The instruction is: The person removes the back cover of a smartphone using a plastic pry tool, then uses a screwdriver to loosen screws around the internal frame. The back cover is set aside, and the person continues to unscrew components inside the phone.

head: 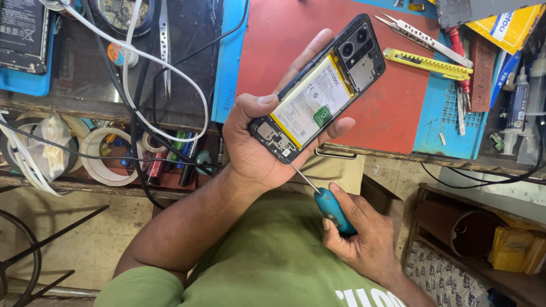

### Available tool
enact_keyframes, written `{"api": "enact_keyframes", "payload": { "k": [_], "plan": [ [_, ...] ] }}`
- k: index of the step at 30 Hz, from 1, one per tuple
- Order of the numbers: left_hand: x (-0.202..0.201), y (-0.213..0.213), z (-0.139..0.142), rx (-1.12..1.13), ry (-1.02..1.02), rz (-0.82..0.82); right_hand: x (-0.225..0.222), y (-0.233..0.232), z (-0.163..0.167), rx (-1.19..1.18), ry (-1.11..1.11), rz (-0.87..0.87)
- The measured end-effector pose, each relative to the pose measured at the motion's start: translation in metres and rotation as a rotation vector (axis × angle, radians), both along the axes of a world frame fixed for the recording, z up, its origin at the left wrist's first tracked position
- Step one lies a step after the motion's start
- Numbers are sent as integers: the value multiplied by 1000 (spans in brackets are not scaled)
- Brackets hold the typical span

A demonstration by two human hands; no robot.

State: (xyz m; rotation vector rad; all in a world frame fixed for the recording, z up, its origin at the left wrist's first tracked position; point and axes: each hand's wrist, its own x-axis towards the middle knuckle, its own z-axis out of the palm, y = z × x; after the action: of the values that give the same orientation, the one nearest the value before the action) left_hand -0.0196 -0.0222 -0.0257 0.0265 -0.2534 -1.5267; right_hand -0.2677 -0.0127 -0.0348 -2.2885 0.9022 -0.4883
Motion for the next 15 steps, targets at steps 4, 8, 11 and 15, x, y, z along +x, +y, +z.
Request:
{"api": "enact_keyframes", "payload": {
  "k": [4, 8, 11, 15],
  "plan": [
    [-1, -1, -1, -5, 5, -1, -2, 2, -1, 25, 17, -19],
    [-2, -1, -2, -11, 19, 4, -2, 2, -2, 22, -6, 1],
    [-2, -1, -3, -19, 16, 11, -2, 2, -2, 17, 2, 4],
    [-3, 0, -4, -26, 11, 13, -2, 2, -1, 11, 21, 0]
  ]
}}
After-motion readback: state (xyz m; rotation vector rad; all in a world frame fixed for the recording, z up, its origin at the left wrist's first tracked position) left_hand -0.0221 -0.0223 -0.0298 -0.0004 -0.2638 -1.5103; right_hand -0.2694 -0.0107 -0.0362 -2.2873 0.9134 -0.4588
